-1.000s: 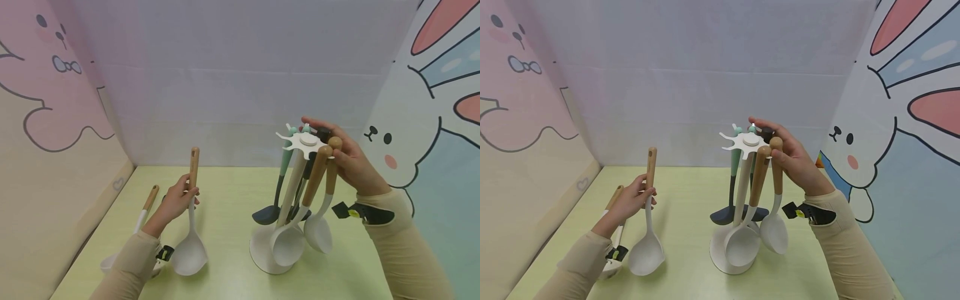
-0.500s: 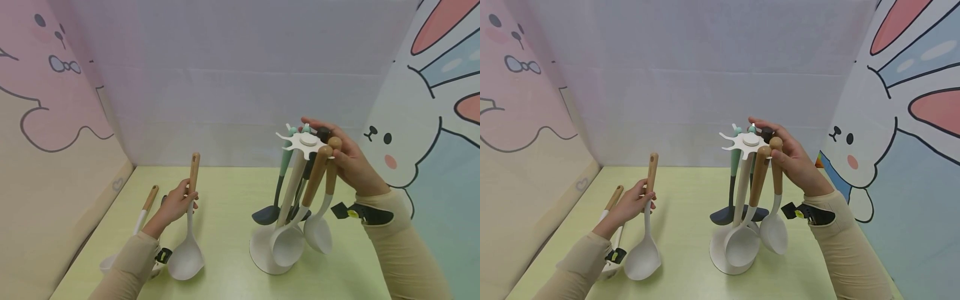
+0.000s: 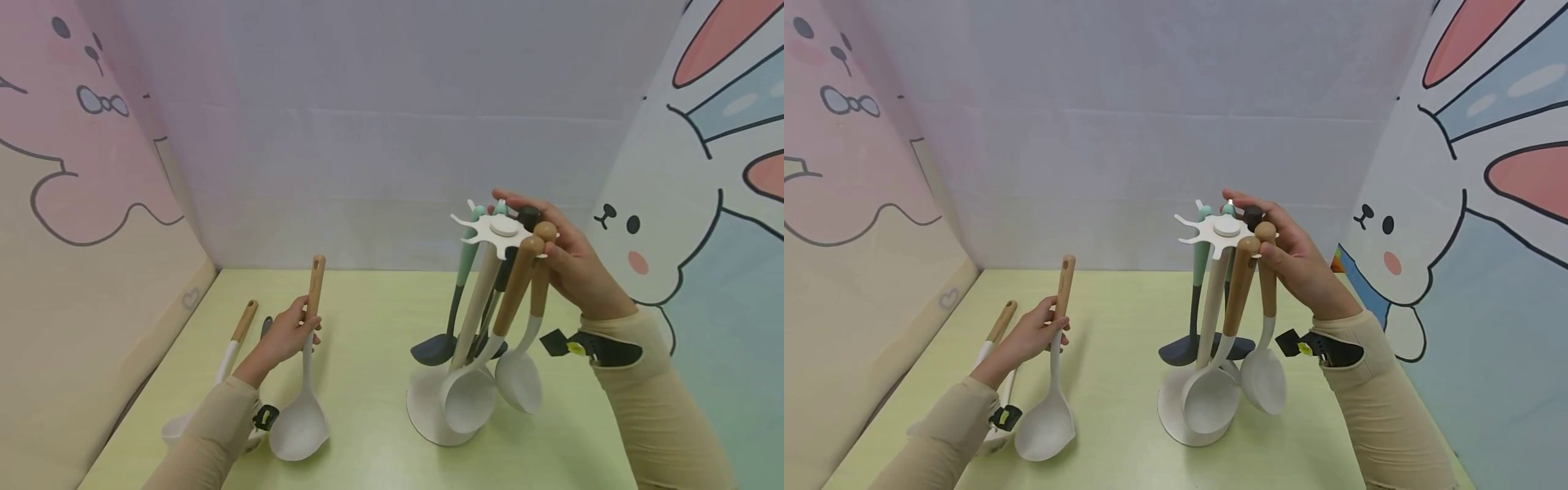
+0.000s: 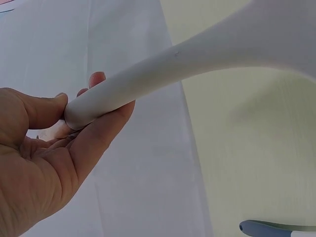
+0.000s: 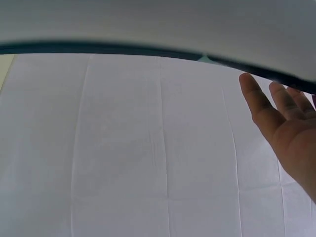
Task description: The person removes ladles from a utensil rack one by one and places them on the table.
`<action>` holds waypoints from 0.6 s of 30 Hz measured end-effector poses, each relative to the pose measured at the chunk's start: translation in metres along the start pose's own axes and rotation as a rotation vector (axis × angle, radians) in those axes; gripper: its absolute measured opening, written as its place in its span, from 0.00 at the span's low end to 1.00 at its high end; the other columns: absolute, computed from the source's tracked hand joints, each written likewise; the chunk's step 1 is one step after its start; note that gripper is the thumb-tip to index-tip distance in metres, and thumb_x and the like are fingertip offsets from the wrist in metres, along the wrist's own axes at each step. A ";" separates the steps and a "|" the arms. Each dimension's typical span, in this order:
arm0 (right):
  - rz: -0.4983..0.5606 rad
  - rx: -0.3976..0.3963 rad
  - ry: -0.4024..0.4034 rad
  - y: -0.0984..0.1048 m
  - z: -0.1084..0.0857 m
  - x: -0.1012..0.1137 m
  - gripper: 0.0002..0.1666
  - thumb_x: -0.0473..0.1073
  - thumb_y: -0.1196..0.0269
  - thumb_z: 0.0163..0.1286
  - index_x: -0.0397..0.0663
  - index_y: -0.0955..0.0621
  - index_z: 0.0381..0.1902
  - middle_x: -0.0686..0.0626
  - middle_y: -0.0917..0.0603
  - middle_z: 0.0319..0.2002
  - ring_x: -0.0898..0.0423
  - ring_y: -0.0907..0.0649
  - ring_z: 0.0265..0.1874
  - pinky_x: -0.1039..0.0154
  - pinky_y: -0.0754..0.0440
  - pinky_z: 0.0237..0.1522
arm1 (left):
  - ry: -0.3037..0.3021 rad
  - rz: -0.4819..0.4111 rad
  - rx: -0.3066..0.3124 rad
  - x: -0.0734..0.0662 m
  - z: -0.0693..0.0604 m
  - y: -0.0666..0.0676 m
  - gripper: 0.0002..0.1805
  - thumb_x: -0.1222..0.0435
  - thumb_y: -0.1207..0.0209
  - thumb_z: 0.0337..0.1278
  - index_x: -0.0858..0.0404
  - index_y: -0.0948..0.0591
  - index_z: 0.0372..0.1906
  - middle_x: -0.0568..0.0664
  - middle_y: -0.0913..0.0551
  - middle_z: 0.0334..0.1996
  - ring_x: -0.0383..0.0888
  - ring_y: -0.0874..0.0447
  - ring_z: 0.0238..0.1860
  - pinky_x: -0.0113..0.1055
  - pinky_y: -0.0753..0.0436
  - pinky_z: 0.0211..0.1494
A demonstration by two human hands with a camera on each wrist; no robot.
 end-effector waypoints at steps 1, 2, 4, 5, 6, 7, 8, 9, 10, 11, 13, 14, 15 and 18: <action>0.001 -0.002 -0.001 0.000 0.000 0.000 0.39 0.55 0.39 0.72 0.45 0.35 0.74 0.45 0.44 0.77 0.50 0.41 0.74 0.65 0.35 0.69 | 0.010 0.000 0.001 0.003 0.000 0.000 0.25 0.73 0.51 0.74 0.79 0.43 0.69 0.65 0.19 0.39 0.50 0.14 0.31 0.42 0.15 0.31; 0.001 -0.005 -0.003 0.000 0.000 0.000 0.39 0.55 0.39 0.72 0.45 0.35 0.74 0.45 0.44 0.77 0.51 0.41 0.74 0.65 0.35 0.69 | 0.021 -0.002 0.002 0.005 0.000 0.000 0.25 0.73 0.51 0.74 0.79 0.43 0.69 0.65 0.19 0.39 0.50 0.14 0.31 0.42 0.15 0.31; -0.003 -0.010 -0.009 -0.001 0.000 0.001 0.39 0.56 0.39 0.72 0.45 0.35 0.74 0.45 0.44 0.77 0.51 0.40 0.73 0.65 0.35 0.68 | 0.040 -0.011 0.005 0.010 0.001 0.001 0.26 0.73 0.51 0.74 0.78 0.43 0.69 0.64 0.19 0.39 0.50 0.14 0.32 0.41 0.14 0.31; -0.004 -0.012 -0.012 -0.002 0.000 0.001 0.39 0.56 0.39 0.72 0.46 0.36 0.74 0.45 0.44 0.77 0.51 0.40 0.73 0.65 0.34 0.68 | 0.047 -0.015 0.006 0.012 0.001 0.001 0.26 0.73 0.51 0.74 0.78 0.43 0.69 0.64 0.19 0.40 0.49 0.14 0.32 0.41 0.14 0.32; -0.006 -0.016 -0.016 -0.002 0.000 0.002 0.39 0.56 0.39 0.72 0.46 0.35 0.74 0.45 0.44 0.77 0.51 0.39 0.73 0.65 0.34 0.68 | 0.052 -0.017 0.007 0.014 0.001 0.001 0.26 0.73 0.51 0.74 0.78 0.43 0.69 0.65 0.20 0.40 0.49 0.14 0.32 0.41 0.14 0.32; -0.007 -0.018 -0.018 -0.003 0.000 0.003 0.39 0.56 0.39 0.72 0.47 0.35 0.74 0.45 0.44 0.77 0.51 0.39 0.73 0.65 0.34 0.68 | 0.057 -0.023 0.009 0.015 0.001 0.002 0.26 0.72 0.51 0.74 0.78 0.44 0.69 0.65 0.20 0.40 0.50 0.14 0.32 0.42 0.13 0.32; -0.007 -0.020 -0.019 -0.004 0.000 0.003 0.39 0.56 0.39 0.72 0.47 0.35 0.74 0.45 0.44 0.77 0.51 0.39 0.73 0.65 0.34 0.68 | 0.060 -0.026 0.011 0.016 0.001 0.002 0.26 0.72 0.51 0.75 0.78 0.44 0.69 0.65 0.20 0.40 0.50 0.14 0.32 0.42 0.13 0.32; -0.007 -0.020 -0.019 -0.004 0.001 0.004 0.39 0.56 0.39 0.72 0.47 0.35 0.74 0.45 0.44 0.77 0.51 0.39 0.73 0.65 0.34 0.68 | 0.063 -0.030 0.013 0.017 0.001 0.002 0.26 0.72 0.51 0.75 0.78 0.44 0.70 0.65 0.20 0.40 0.50 0.14 0.33 0.42 0.13 0.32; -0.005 -0.018 -0.018 -0.004 0.001 0.004 0.38 0.56 0.40 0.72 0.47 0.35 0.74 0.45 0.44 0.77 0.51 0.39 0.73 0.65 0.34 0.68 | 0.067 -0.032 0.014 0.018 0.002 0.003 0.26 0.72 0.51 0.75 0.78 0.44 0.70 0.65 0.20 0.40 0.50 0.14 0.33 0.42 0.13 0.32; -0.002 -0.016 -0.015 -0.005 0.001 0.005 0.38 0.55 0.40 0.72 0.47 0.35 0.74 0.46 0.44 0.77 0.51 0.39 0.73 0.65 0.34 0.68 | 0.069 -0.035 0.015 0.019 0.002 0.003 0.26 0.72 0.51 0.75 0.78 0.44 0.70 0.65 0.20 0.40 0.50 0.14 0.33 0.42 0.13 0.32; 0.003 -0.007 -0.006 -0.005 0.001 0.005 0.37 0.55 0.40 0.73 0.47 0.35 0.73 0.46 0.44 0.77 0.51 0.40 0.73 0.65 0.34 0.68 | 0.077 -0.047 0.019 0.020 0.002 0.003 0.26 0.72 0.52 0.75 0.78 0.44 0.70 0.66 0.20 0.40 0.50 0.14 0.32 0.43 0.13 0.32; 0.005 0.000 0.001 -0.006 0.001 0.006 0.37 0.54 0.40 0.73 0.46 0.35 0.73 0.46 0.44 0.77 0.51 0.40 0.73 0.65 0.35 0.69 | 0.081 -0.053 0.021 0.021 0.002 0.003 0.26 0.72 0.52 0.75 0.78 0.44 0.70 0.66 0.20 0.40 0.50 0.14 0.32 0.43 0.13 0.32; 0.008 0.007 0.007 -0.006 0.001 0.006 0.37 0.54 0.41 0.73 0.46 0.35 0.74 0.46 0.44 0.77 0.51 0.40 0.73 0.65 0.35 0.69 | 0.085 -0.058 0.024 0.023 0.003 0.004 0.26 0.73 0.52 0.75 0.78 0.44 0.70 0.66 0.20 0.40 0.49 0.14 0.32 0.43 0.13 0.32; 0.011 0.019 0.019 -0.007 0.001 0.007 0.36 0.53 0.41 0.74 0.45 0.35 0.74 0.46 0.43 0.77 0.51 0.40 0.74 0.65 0.36 0.69 | 0.097 -0.066 0.032 0.025 0.003 0.004 0.26 0.73 0.52 0.75 0.79 0.44 0.70 0.67 0.20 0.41 0.49 0.14 0.32 0.43 0.13 0.32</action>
Point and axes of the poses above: each hand's wrist, its own z-axis towards the middle knuckle, its own y-axis out of the back of the hand, x = y × z, the point moved 10 cm from there along z, towards the middle knuckle
